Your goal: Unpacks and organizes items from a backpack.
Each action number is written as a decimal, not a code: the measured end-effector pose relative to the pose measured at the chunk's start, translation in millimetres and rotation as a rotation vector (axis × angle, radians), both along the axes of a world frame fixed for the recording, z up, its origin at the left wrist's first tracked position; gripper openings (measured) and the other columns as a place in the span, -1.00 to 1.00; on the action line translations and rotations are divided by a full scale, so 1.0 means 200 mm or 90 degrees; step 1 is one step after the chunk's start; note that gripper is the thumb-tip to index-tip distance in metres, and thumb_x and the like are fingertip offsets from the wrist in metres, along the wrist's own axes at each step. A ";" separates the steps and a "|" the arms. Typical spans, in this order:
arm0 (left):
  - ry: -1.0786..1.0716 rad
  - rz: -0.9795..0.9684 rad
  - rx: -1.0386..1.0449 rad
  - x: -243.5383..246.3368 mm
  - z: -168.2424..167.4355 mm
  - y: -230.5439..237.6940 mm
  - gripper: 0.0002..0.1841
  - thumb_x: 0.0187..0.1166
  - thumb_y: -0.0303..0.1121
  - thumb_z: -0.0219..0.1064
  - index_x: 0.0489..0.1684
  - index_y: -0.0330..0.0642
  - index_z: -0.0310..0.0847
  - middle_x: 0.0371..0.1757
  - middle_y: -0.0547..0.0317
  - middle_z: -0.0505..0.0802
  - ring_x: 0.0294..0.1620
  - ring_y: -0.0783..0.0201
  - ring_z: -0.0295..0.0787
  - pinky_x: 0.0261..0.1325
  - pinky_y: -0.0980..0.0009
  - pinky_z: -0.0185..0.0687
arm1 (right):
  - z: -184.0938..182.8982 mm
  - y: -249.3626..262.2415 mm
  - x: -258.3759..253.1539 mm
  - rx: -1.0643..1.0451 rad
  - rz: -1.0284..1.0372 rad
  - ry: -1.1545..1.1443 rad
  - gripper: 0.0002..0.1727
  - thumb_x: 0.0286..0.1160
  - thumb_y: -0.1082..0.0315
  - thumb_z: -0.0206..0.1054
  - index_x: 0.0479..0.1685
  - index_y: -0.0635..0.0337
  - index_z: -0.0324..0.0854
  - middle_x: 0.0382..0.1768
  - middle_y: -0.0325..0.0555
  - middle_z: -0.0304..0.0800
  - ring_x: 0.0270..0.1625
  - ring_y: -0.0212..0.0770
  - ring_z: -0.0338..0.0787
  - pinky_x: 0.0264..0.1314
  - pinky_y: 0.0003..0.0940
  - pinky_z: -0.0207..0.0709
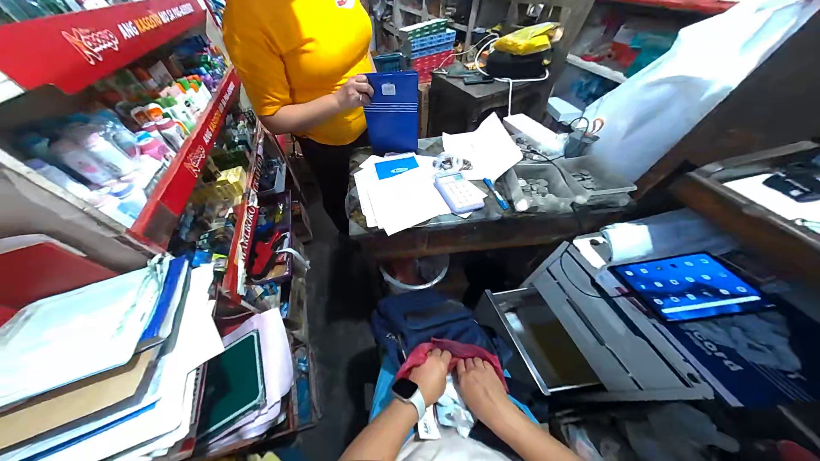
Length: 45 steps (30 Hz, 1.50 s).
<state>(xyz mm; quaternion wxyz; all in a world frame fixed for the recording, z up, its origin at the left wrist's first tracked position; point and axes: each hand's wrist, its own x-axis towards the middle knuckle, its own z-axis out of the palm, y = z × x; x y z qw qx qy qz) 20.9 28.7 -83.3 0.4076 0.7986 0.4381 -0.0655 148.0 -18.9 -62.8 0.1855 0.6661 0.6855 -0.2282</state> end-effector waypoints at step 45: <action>0.013 -0.007 0.015 -0.01 -0.01 0.01 -0.56 0.63 -0.57 0.18 0.51 -0.39 0.47 0.53 -0.33 0.59 0.59 -0.18 0.51 0.63 -0.03 0.42 | 0.00 0.06 0.12 0.000 -0.064 0.172 -0.55 0.64 0.22 0.30 0.34 0.38 0.63 0.28 0.38 0.73 0.45 0.36 0.65 0.53 0.28 0.43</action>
